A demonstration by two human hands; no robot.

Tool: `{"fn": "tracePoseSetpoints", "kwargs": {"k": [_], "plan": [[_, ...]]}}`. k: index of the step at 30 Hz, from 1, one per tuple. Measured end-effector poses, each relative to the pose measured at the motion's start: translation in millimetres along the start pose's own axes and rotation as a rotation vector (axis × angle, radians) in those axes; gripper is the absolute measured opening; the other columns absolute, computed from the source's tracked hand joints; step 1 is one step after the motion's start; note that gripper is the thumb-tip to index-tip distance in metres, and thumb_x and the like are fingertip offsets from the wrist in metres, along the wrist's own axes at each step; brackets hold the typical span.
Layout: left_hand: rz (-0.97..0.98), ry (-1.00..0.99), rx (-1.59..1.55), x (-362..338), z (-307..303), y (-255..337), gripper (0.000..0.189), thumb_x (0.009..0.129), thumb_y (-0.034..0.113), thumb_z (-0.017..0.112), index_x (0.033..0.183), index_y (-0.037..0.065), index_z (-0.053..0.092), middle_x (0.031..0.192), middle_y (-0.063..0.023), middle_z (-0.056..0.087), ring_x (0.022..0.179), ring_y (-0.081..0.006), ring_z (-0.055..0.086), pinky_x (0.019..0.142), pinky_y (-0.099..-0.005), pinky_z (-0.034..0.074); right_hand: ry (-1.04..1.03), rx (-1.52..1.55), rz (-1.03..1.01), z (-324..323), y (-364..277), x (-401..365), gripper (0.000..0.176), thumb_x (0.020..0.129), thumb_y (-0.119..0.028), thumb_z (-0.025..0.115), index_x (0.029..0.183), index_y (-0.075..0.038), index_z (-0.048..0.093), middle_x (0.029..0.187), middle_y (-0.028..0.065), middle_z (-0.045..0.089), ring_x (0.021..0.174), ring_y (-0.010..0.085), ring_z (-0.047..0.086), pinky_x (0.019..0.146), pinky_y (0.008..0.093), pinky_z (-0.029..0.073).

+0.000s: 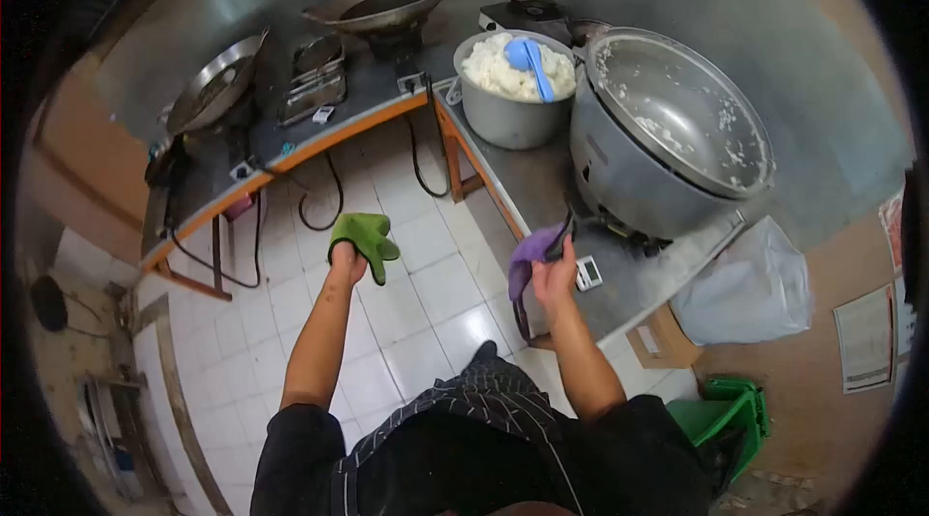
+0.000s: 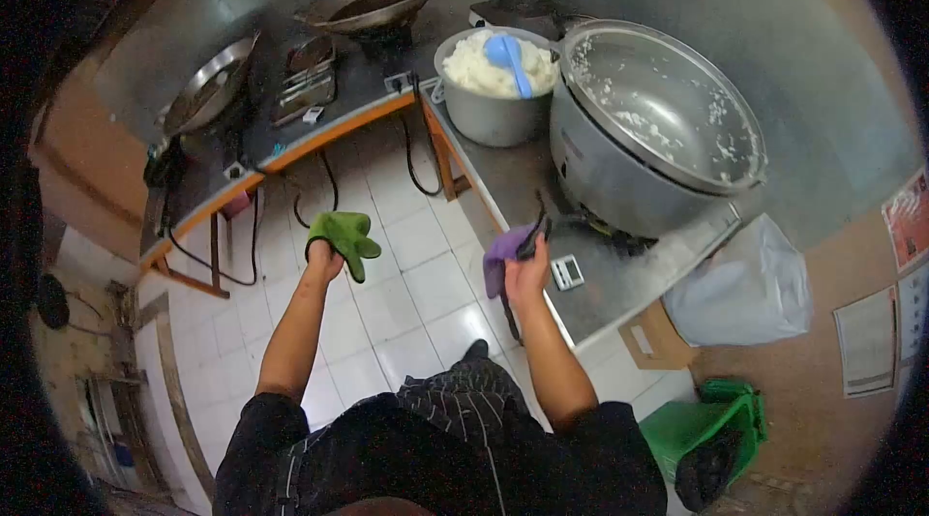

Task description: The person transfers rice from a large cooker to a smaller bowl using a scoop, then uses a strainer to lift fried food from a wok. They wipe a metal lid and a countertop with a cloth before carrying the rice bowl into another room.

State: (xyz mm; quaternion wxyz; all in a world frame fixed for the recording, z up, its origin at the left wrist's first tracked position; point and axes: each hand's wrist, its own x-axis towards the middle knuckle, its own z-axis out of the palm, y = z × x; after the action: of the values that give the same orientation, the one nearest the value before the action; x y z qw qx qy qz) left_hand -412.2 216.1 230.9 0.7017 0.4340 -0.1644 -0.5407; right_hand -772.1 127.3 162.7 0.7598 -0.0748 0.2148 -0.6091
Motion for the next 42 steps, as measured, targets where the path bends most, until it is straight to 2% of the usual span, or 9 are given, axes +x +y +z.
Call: {"fn": "tracePoseSetpoints", "kwargs": {"k": [9,11,12,15,18,23,27,35,42], "plan": [[-0.197,-0.045,0.252,312.2,138.4,58.9,0.035,0.088,0.042,0.04,0.081,0.01,0.052,0.071,-0.0078,0.055,0.064,-0.0221,0.054,0.058,-0.0366,0.047,0.321,0.004,-0.224,96.8,-11.1,230.8,0.031,0.085,-0.035,0.044,0.099,-0.009,0.053,0.1,0.0056,0.054,0.091,0.0232,0.05,0.084,0.0353,0.038],[-0.319,-0.158,0.453,400.2,163.5,47.0,0.037,0.088,0.041,0.038,0.084,0.008,0.055,0.077,-0.0091,0.057,0.067,-0.0237,0.056,0.056,-0.0384,0.046,-0.605,0.266,-0.22,55.8,-4.8,278.8,0.03,0.083,-0.034,0.042,0.095,-0.009,0.053,0.095,0.0045,0.054,0.089,0.024,0.05,0.087,0.0352,0.034],[-0.358,-0.168,0.469,416.7,176.1,41.7,0.037,0.088,0.041,0.038,0.084,0.008,0.055,0.077,-0.0091,0.057,0.067,-0.0237,0.056,0.056,-0.0384,0.046,-0.221,0.253,-0.304,87.8,-2.1,272.6,0.034,0.082,-0.034,0.041,0.1,-0.007,0.053,0.1,0.0045,0.056,0.095,0.0241,0.05,0.092,0.0367,0.031],[-0.28,-0.353,0.855,471.4,239.4,48.4,0.039,0.088,0.036,0.038,0.1,0.003,0.054,0.088,-0.0097,0.059,0.08,-0.0212,0.057,0.071,-0.0343,0.045,-0.007,0.197,-0.362,115.4,-3.8,274.0,0.036,0.085,-0.018,0.039,0.117,-0.004,0.048,0.121,0.0098,0.05,0.111,0.0227,0.047,0.098,0.0381,0.034],[0.293,-0.69,1.339,551.9,242.8,10.1,0.044,0.089,0.033,0.035,0.117,0.001,0.047,0.11,-0.0173,0.054,0.099,-0.0278,0.051,0.085,-0.0314,0.039,0.161,0.097,-0.444,127.0,-5.9,288.1,0.037,0.088,-0.02,0.038,0.12,-0.003,0.045,0.116,0.0115,0.053,0.105,0.023,0.052,0.09,0.0339,0.042],[-0.093,-0.845,1.195,552.5,253.5,28.0,0.048,0.089,0.035,0.036,0.123,0.002,0.042,0.12,-0.0144,0.048,0.107,-0.0237,0.047,0.087,-0.0314,0.037,0.598,-0.417,-0.279,124.7,-19.9,265.8,0.035,0.088,-0.025,0.047,0.116,-0.004,0.047,0.098,0.0058,0.059,0.078,0.013,0.059,0.062,0.0233,0.048],[-0.144,-0.824,1.11,573.7,234.1,18.0,0.046,0.09,0.034,0.04,0.122,0.002,0.044,0.117,-0.0107,0.05,0.106,-0.0196,0.046,0.086,-0.0301,0.037,0.539,-0.424,-0.469,143.0,-1.4,266.7,0.023,0.086,-0.021,0.05,0.103,-0.006,0.052,0.086,0.0035,0.059,0.071,0.0105,0.058,0.06,0.022,0.046],[-0.008,-1.061,1.346,582.1,275.5,45.5,0.035,0.089,0.029,0.043,0.106,-0.001,0.052,0.101,-0.0129,0.054,0.094,-0.0169,0.048,0.08,-0.0299,0.04,0.591,-0.284,-0.606,171.3,62.6,252.2,0.031,0.089,-0.026,0.045,0.113,-0.006,0.046,0.105,0.0082,0.057,0.094,0.017,0.056,0.081,0.0299,0.046],[-0.198,-0.838,1.084,577.9,267.6,42.0,0.043,0.089,0.037,0.043,0.113,0.002,0.051,0.103,-0.0056,0.055,0.092,-0.0139,0.049,0.079,-0.0267,0.04,0.61,-0.248,-0.786,197.6,28.7,241.9,0.018,0.089,-0.018,0.044,0.1,-0.005,0.051,0.103,0.0046,0.055,0.091,0.0139,0.052,0.081,0.0272,0.041]]}}
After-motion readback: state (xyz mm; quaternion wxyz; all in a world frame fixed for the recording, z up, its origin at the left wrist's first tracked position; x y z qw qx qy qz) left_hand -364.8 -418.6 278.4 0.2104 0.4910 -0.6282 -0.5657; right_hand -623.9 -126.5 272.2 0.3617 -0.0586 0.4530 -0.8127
